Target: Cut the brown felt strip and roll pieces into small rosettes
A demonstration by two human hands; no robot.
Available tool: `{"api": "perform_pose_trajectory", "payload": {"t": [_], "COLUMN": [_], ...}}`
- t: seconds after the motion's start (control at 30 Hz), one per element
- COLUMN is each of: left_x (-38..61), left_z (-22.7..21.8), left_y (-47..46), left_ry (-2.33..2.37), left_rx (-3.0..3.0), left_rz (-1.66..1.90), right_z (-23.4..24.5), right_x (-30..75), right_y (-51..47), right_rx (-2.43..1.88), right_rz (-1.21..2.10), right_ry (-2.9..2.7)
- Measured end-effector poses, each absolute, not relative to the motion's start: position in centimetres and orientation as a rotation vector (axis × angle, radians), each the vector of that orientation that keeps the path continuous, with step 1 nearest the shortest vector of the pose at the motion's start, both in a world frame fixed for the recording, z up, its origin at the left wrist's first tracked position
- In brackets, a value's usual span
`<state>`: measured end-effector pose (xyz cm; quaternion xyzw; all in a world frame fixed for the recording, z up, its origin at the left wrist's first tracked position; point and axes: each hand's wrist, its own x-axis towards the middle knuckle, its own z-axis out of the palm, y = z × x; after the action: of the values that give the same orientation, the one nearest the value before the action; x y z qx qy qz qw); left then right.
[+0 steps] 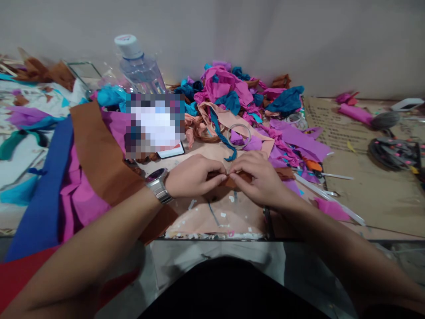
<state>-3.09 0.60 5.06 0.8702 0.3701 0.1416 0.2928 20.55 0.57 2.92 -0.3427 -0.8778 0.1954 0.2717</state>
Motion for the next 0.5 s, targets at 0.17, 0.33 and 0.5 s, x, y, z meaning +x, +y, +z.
{"api": "perform_pose_trajectory", "payload": {"t": [0.17, 0.33, 0.5], "left_x": [-3.3, -3.6, -3.7], "left_z": [5.1, 5.2, 5.4], "left_y": [0.8, 1.0, 1.2], "left_ry": [0.973, 0.942, 0.881], "left_rx": [2.276, 2.173, 2.083], "left_rz": [0.327, 0.304, 0.259], "right_z": [2.4, 3.1, 3.4], "right_x": [20.5, 20.6, 20.6], "right_y": [0.8, 0.6, 0.1], "right_rx": [-0.956, -0.976, -0.937], "right_rz": [0.499, 0.489, 0.477], "right_ry": [-2.342, -2.347, -2.399]}}
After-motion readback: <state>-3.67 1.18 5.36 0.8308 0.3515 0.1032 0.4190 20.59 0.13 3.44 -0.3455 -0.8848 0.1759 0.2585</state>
